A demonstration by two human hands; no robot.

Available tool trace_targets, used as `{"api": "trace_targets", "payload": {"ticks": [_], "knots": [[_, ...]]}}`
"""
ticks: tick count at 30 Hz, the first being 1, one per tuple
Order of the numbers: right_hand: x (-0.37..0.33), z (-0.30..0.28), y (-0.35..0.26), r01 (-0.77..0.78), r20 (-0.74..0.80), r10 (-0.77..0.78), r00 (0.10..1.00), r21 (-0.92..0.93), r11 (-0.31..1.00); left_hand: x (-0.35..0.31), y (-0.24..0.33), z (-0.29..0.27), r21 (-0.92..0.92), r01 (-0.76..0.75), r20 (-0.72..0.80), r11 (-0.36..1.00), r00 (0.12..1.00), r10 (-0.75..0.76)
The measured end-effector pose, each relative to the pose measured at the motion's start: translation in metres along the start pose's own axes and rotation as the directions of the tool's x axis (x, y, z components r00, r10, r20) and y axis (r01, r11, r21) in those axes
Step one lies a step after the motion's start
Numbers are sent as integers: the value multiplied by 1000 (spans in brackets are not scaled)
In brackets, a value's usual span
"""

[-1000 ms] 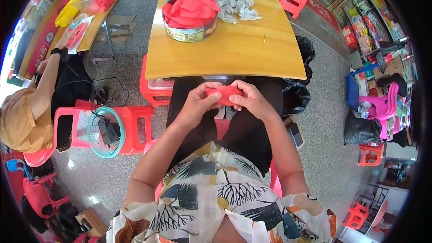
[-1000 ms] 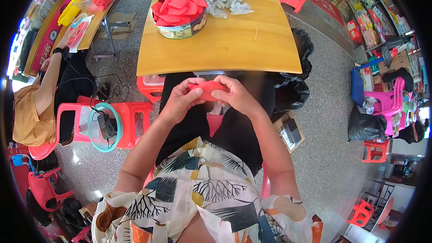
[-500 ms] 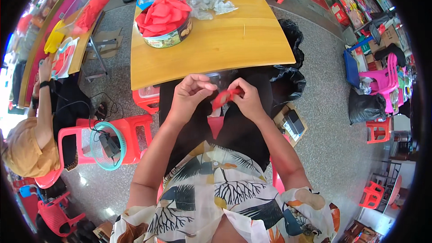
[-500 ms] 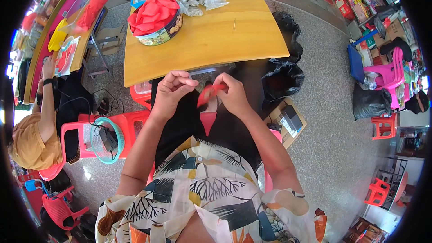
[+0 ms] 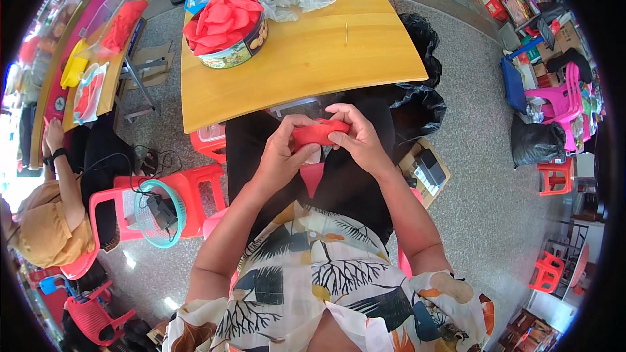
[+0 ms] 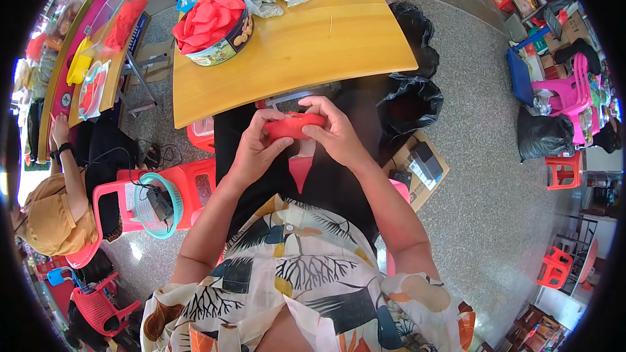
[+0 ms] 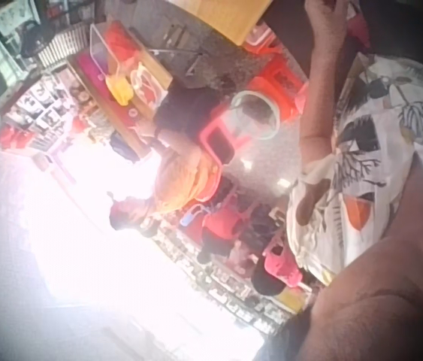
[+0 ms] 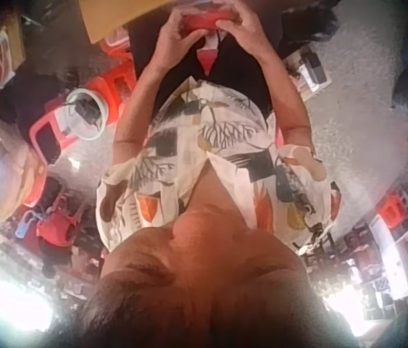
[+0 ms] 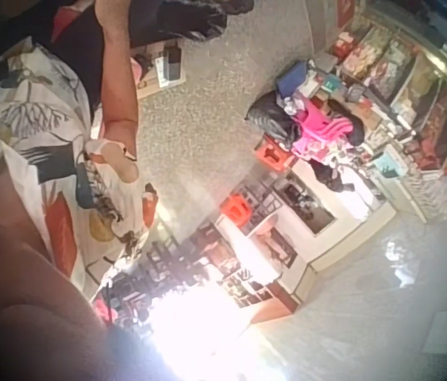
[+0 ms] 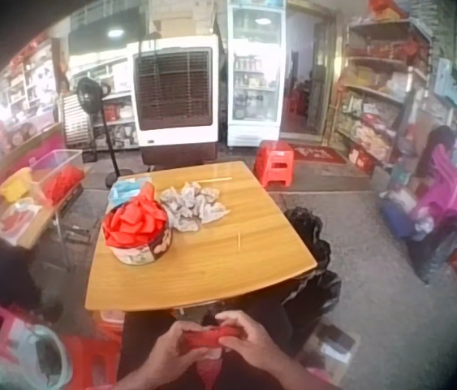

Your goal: The person sits at a table and repeatedly wraps small items in red paper. They pick up a small item, fold a piece of red paper around it, and place the wrapped item on the table. The process is repeated multiple times throughout the video.

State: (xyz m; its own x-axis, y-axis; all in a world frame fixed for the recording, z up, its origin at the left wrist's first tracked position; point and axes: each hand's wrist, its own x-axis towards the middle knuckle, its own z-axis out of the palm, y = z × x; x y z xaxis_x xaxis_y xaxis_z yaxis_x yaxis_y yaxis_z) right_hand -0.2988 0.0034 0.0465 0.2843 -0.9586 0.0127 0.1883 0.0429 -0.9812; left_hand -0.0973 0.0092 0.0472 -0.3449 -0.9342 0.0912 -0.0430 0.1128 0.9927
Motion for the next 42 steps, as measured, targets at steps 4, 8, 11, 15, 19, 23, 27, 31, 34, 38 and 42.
{"api": "trace_targets", "payload": {"ticks": [4, 8, 11, 15, 19, 23, 27, 31, 34, 38, 42], "knots": [[-4, 3, -1, 126, -7, -129, 992, -166, 978, 4, 14, -4, 257, -171, 36, 951, 985, 167], [-4, 9, 1, 348, 114, -339, 934, -515, 784, 4, 15, -8, 331, -140, 77, 933, 990, 121], [-4, 7, 2, 316, 75, -330, 941, -537, 782, 2, 23, -5, 386, -94, 78, 918, 995, 68], [-5, 8, 0, 185, 13, -205, 979, -490, 852, 5, 26, -16, 452, -93, 131, 887, 991, 37], [-2, 14, -12, 295, 195, -223, 955, -698, 653, 3, 21, -21, 413, -120, 139, 903, 988, 68], [1, 2, -13, 138, 231, -30, 972, -468, 873, -2, 9, -24, 270, 18, 139, 963, 989, -58], [5, 4, -6, 1, 77, 6, 997, -94, 996, 3, 5, -24, -199, 294, 238, 935, 940, -245], [-1, 10, -11, -137, 72, 139, 988, -31, 990, 3, 6, -18, -355, 254, 142, 900, 966, -216], [-7, 1, -9, -166, 80, 174, 982, -95, 982, 1, 2, -9, -438, 263, 129, 860, 965, -230], [-17, -5, -11, -175, 72, 182, 981, -100, 980, -2, -13, 4, -579, 384, 164, 719, 919, -359], [-35, -24, -19, -193, 8, 196, 981, -118, 974, -8, -23, -3, -567, 460, 224, 683, 884, -410]]}}
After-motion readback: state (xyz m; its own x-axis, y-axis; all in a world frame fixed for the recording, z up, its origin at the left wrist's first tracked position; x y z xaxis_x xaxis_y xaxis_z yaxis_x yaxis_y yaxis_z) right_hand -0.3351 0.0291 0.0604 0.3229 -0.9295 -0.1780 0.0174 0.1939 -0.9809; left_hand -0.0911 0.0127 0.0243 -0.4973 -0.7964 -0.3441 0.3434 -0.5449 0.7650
